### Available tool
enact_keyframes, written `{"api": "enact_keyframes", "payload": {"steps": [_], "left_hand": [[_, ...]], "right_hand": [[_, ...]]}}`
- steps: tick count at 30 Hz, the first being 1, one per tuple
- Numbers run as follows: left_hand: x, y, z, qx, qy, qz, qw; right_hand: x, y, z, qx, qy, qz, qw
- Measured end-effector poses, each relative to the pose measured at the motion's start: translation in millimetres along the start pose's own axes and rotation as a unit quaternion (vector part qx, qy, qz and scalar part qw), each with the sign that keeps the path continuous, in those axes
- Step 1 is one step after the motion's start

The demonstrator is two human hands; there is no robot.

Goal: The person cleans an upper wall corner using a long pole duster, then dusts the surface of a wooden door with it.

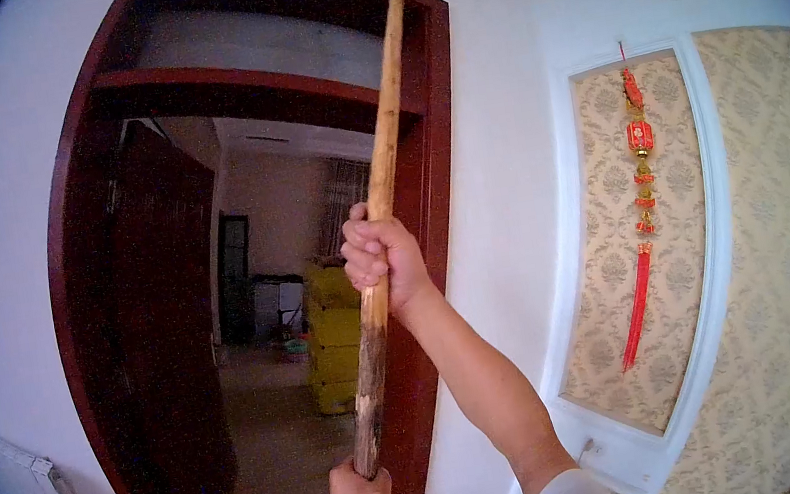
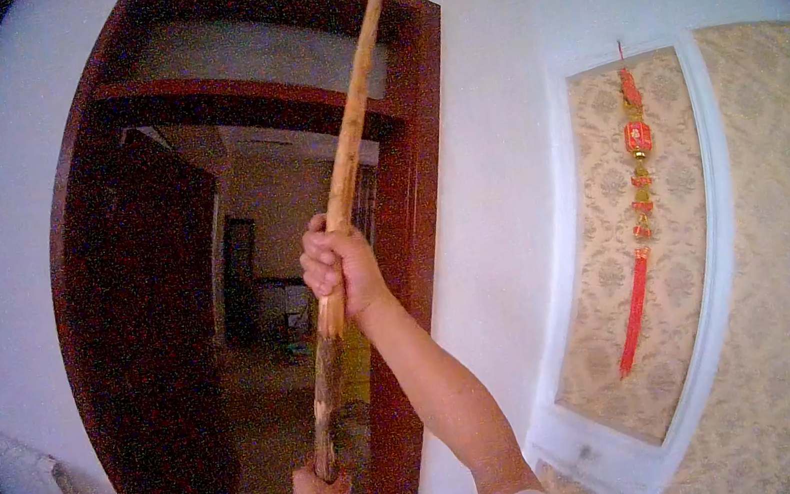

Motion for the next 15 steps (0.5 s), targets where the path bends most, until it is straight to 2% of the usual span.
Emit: {"api": "enact_keyframes", "payload": {"steps": [4,6,7,9,10,12,15], "left_hand": [[-21.7,16.2,9.1,-0.016,-0.031,0.013,0.999],[-21.0,21.5,6.9,-0.070,-0.057,-0.042,0.995],[-23.5,26.2,5.3,-0.068,-0.058,-0.039,0.995],[-29.5,38.4,4.3,-0.139,-0.068,0.039,0.987],[-32.8,33.7,4.2,-0.138,-0.069,0.040,0.987],[-47.1,8.5,12.9,-0.153,-0.131,-0.052,0.978],[-47.5,24.8,3.6,-0.125,-0.139,-0.050,0.981]], "right_hand": [[-0.6,-27.9,-23.1,0.006,0.015,-0.028,0.999],[1.2,-41.2,-24.7,0.008,0.028,-0.047,0.998],[1.6,-45.6,-25.2,0.010,0.027,-0.047,0.998],[3.4,-52.2,-31.0,-0.001,0.038,-0.057,0.998],[3.8,-54.1,-32.9,-0.029,0.028,-0.056,0.998],[2.5,-59.7,-38.8,-0.040,0.016,-0.055,0.998],[-4.7,-65.8,-44.9,-0.063,0.001,-0.057,0.996]]}}
Point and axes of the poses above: each hand's wrist, its own x-axis towards the middle knuckle, its own z-axis out of the back of the hand, y = z × x, the point moved 8 cm from there along x, towards the middle knuckle, and after that the axes turned 7 degrees about y, right-handed, at the moved point
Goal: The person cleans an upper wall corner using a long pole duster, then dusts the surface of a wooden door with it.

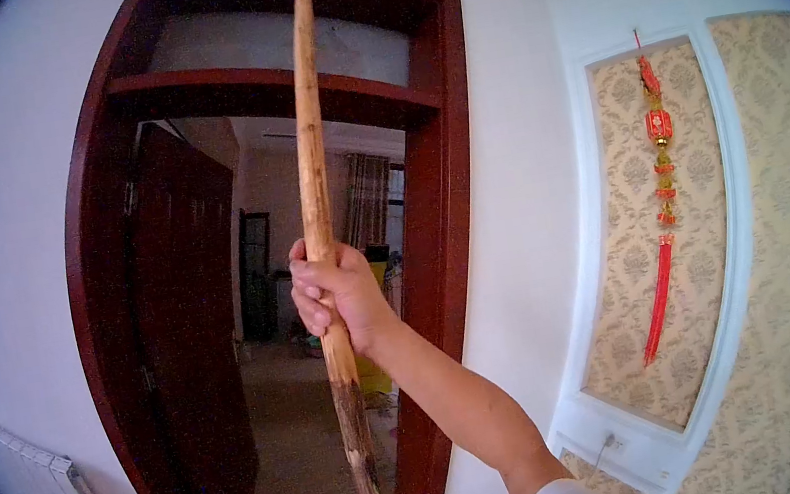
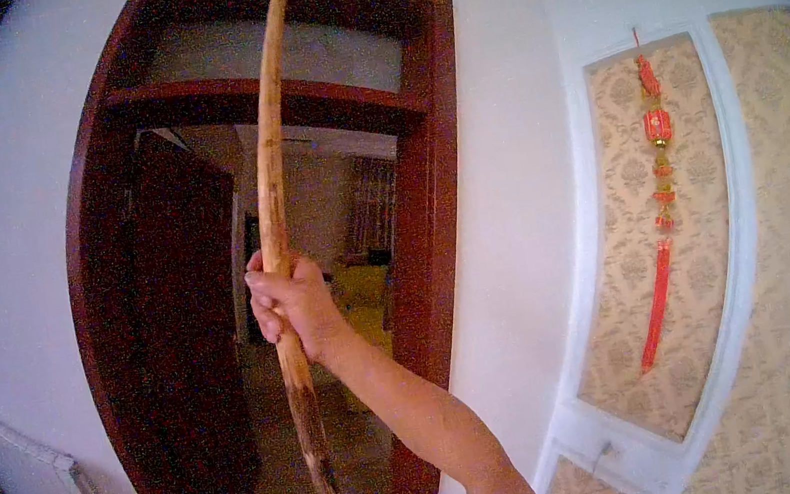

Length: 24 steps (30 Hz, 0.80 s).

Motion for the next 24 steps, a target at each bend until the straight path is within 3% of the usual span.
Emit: {"api": "enact_keyframes", "payload": {"steps": [4,6,13,15,18,20,22,24], "left_hand": [[-12.3,9.9,-8.6,-0.078,0.003,0.003,0.997],[-15.3,19.6,-15.5,-0.098,0.049,0.058,0.992],[-29.4,38.0,-23.4,-0.032,0.048,0.003,0.998],[-33.7,46.8,-28.3,-0.062,0.052,0.062,0.995],[-31.1,20.0,-26.6,-0.038,0.053,-0.035,0.997],[-27.9,24.8,-22.5,-0.035,0.045,-0.046,0.997],[-17.1,23.2,-19.8,0.039,0.117,0.067,0.990],[-6.4,14.5,-13.9,0.012,0.101,0.044,0.994]], "right_hand": [[-12.3,-7.3,-6.0,-0.041,-0.005,-0.004,0.999],[-17.5,-9.9,-3.7,-0.054,-0.018,-0.018,0.998],[-45.9,-9.0,18.0,-0.047,-0.066,-0.021,0.996],[-58.7,-3.4,25.3,-0.054,-0.098,-0.002,0.994],[-70.0,10.8,32.9,-0.050,-0.128,0.015,0.990],[-70.3,18.6,42.5,-0.074,-0.148,0.024,0.986],[-62.7,26.7,47.7,-0.055,-0.145,0.029,0.988],[-52.7,36.8,53.9,-0.056,-0.150,0.057,0.985]]}}
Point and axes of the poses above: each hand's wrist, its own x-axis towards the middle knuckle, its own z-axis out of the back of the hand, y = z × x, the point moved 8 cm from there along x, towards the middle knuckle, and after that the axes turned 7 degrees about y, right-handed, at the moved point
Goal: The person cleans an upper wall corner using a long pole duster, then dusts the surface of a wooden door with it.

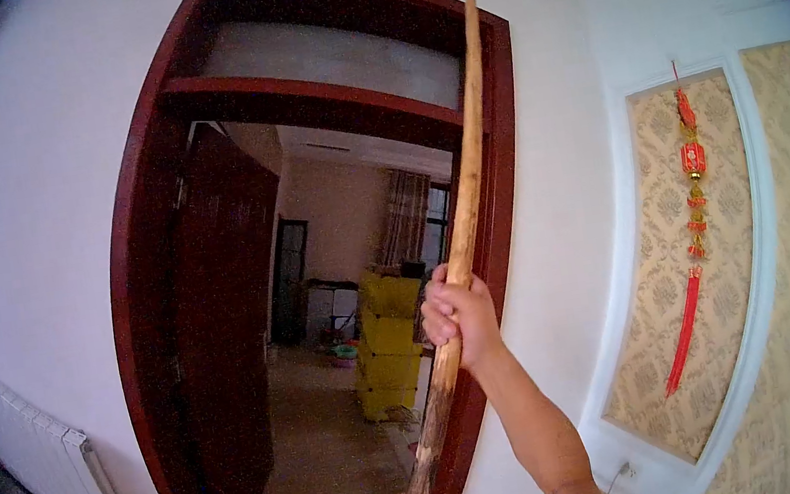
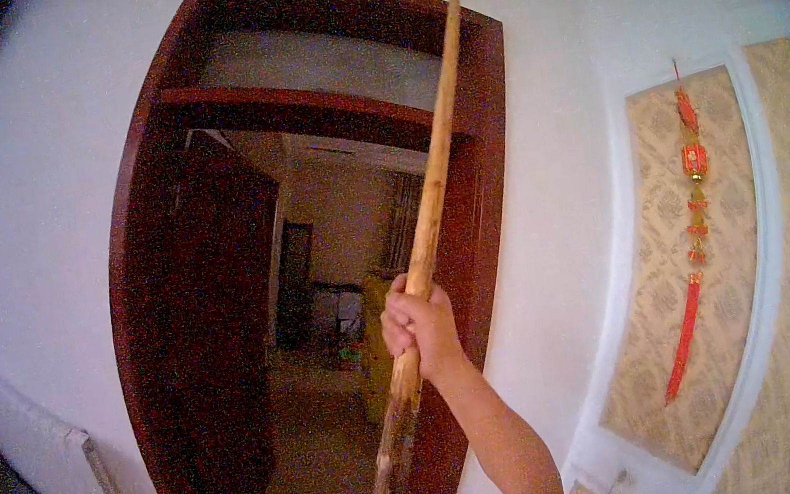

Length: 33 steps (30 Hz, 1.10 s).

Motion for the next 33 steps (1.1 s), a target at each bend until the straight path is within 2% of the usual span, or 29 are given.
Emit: {"api": "enact_keyframes", "payload": {"steps": [2,4,5,7,8,10,14,16,17,19,20,22,23,25,27,29,31,33], "left_hand": [[11.6,-11.9,7.6,-0.023,-0.013,-0.030,0.999],[18.1,-36.0,19.3,0.003,-0.065,-0.141,0.988],[17.7,-35.0,22.8,0.007,-0.072,-0.143,0.987],[36.4,-28.2,30.4,0.066,-0.033,-0.084,0.994],[38.9,-28.8,35.7,0.067,-0.035,-0.083,0.994],[38.3,-55.9,47.8,0.108,-0.010,-0.050,0.993],[39.5,-44.6,73.6,0.093,-0.025,-0.047,0.994],[32.0,-44.0,88.9,0.071,-0.041,0.028,0.996],[31.0,-39.6,93.3,0.073,-0.045,0.029,0.996],[25.8,-35.5,103.3,0.110,-0.083,-0.041,0.990],[22.7,-28.6,103.5,0.112,-0.085,-0.039,0.989],[18.6,-15.7,106.5,0.111,-0.098,0.047,0.988],[15.2,-17.9,103.5,0.113,-0.098,0.046,0.988],[-2.9,-55.8,91.5,-0.171,-0.091,-0.017,0.981],[-10.3,-74.1,92.1,-0.166,-0.096,-0.004,0.981],[-5.1,-63.7,94.3,-0.164,-0.100,0.006,0.981],[6.9,-24.2,102.6,0.001,-0.113,0.092,0.989],[10.1,-22.0,106.8,0.028,-0.111,0.069,0.991]], "right_hand": [[10.9,10.7,-6.4,-0.012,0.003,0.014,1.000],[25.0,17.0,-9.3,-0.010,0.007,0.020,1.000],[26.9,21.7,-15.8,-0.004,0.012,0.024,1.000],[43.3,22.2,-23.6,-0.014,0.019,0.027,0.999],[52.2,21.4,-25.9,-0.025,0.021,0.028,0.999],[66.9,16.0,-40.4,-0.018,0.041,0.023,0.999],[86.1,-3.8,-86.7,0.022,0.098,0.013,0.995],[89.3,-16.0,-110.4,-0.005,0.101,0.009,0.995],[92.2,-24.7,-119.7,-0.003,0.121,0.003,0.993],[92.0,-37.7,-136.4,-0.015,0.130,-0.006,0.991],[91.1,-45.2,-143.3,-0.032,0.136,-0.017,0.990],[88.4,-58.5,-156.2,-0.029,0.155,-0.020,0.987],[88.0,-63.9,-162.6,-0.031,0.158,-0.025,0.987],[86.6,-72.5,-174.4,-0.034,0.181,-0.028,0.982],[87.7,-78.7,-181.8,-0.032,0.188,-0.038,0.981],[91.7,-86.1,-185.4,-0.036,0.199,-0.045,0.978],[92.3,-85.4,-187.2,-0.036,0.195,-0.039,0.979],[94.4,-83.5,-185.8,-0.038,0.190,-0.031,0.981]]}}
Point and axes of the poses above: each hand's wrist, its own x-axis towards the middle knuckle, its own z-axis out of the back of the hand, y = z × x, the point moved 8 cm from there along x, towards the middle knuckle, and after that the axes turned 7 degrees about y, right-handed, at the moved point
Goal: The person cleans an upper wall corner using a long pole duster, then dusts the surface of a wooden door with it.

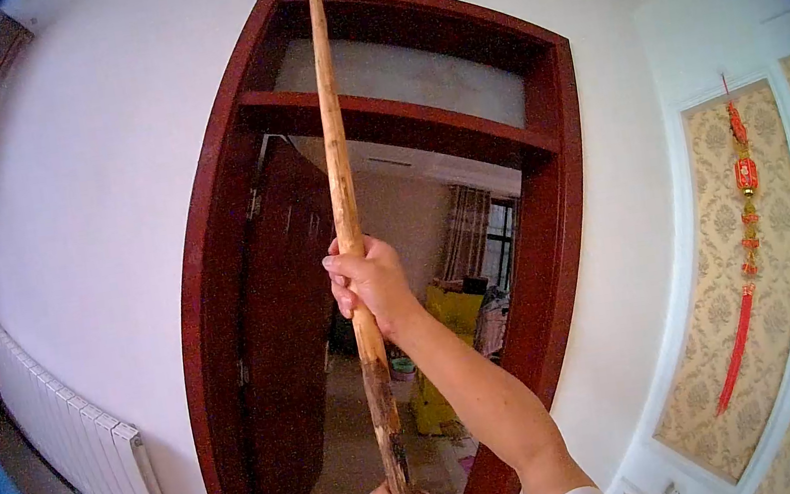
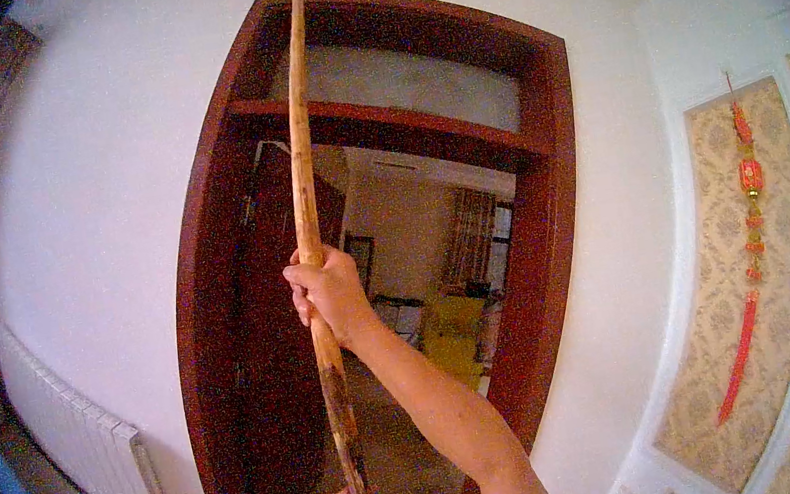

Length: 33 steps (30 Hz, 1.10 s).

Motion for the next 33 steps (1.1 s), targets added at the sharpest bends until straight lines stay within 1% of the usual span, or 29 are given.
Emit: {"api": "enact_keyframes", "payload": {"steps": [1,2,4,5,7,8,10,11,13,14,16,20,22,23,25,26,28,29,32,33], "left_hand": [[0.7,-6.5,0.7,0.024,0.000,-0.025,0.999],[1.9,-9.4,1.3,0.024,0.000,-0.028,0.999],[3.5,-9.0,2.7,-0.013,-0.004,0.012,1.000],[4.2,-12.7,4.6,-0.013,-0.005,0.010,1.000],[4.5,-27.0,4.7,0.006,0.029,-0.035,0.999],[0.9,-31.7,5.1,0.006,0.030,-0.036,0.999],[-12.3,-56.0,12.0,-0.115,-0.003,-0.137,0.984],[-11.1,-52.1,13.3,-0.115,0.000,-0.135,0.984],[0.1,-25.2,13.4,0.024,0.028,-0.043,0.998],[4.0,-15.4,14.2,0.025,0.029,-0.043,0.998],[5.8,-10.0,15.5,0.075,0.023,-0.072,0.994],[0.6,-16.2,17.0,0.091,0.030,-0.104,0.990],[-1.9,-22.1,15.9,0.046,0.057,-0.074,0.995],[-1.2,-21.7,16.6,0.046,0.056,-0.074,0.995],[7.2,-13.2,19.3,0.089,0.055,-0.042,0.994],[12.2,-9.9,20.9,0.089,0.054,-0.044,0.994],[16.4,-16.9,21.8,0.096,0.047,-0.099,0.989],[17.9,-17.2,22.0,0.096,0.047,-0.100,0.989],[16.8,-45.8,24.8,0.062,0.037,-0.116,0.991],[20.1,-44.9,26.2,0.054,0.037,-0.097,0.993]], "right_hand": [[-0.8,1.1,3.3,0.005,-0.005,0.005,1.000],[-1.1,3.9,6.5,0.010,-0.010,0.011,1.000],[-4.5,11.1,15.5,0.004,-0.028,0.026,0.999],[-6.9,18.5,21.4,-0.001,-0.047,0.040,0.998],[-11.9,26.5,28.4,0.008,-0.045,0.034,0.998],[-16.2,29.8,31.5,0.025,-0.047,0.040,0.998],[-25.9,33.0,36.5,0.042,-0.063,0.037,0.996],[-32.3,33.0,38.4,0.042,-0.066,0.036,0.996],[-43.8,33.8,44.1,0.047,-0.090,0.032,0.994],[-47.6,36.0,44.7,0.061,-0.088,0.039,0.994],[-50.9,38.6,48.4,0.061,-0.101,0.044,0.992],[-54.3,45.1,51.4,0.066,-0.112,0.055,0.990],[-50.2,45.3,54.3,0.068,-0.109,0.059,0.990],[-46.1,45.9,54.9,0.067,-0.093,0.068,0.991],[-39.5,50.5,49.0,0.064,-0.074,0.078,0.992],[-35.6,51.0,46.1,0.066,-0.081,0.071,0.992],[-25.9,51.7,44.6,0.055,-0.087,0.063,0.993],[-20.1,52.0,44.2,0.055,-0.086,0.063,0.993],[-1.3,54.4,40.4,0.059,-0.046,0.079,0.994],[3.5,54.5,38.8,0.059,-0.045,0.079,0.994]]}}
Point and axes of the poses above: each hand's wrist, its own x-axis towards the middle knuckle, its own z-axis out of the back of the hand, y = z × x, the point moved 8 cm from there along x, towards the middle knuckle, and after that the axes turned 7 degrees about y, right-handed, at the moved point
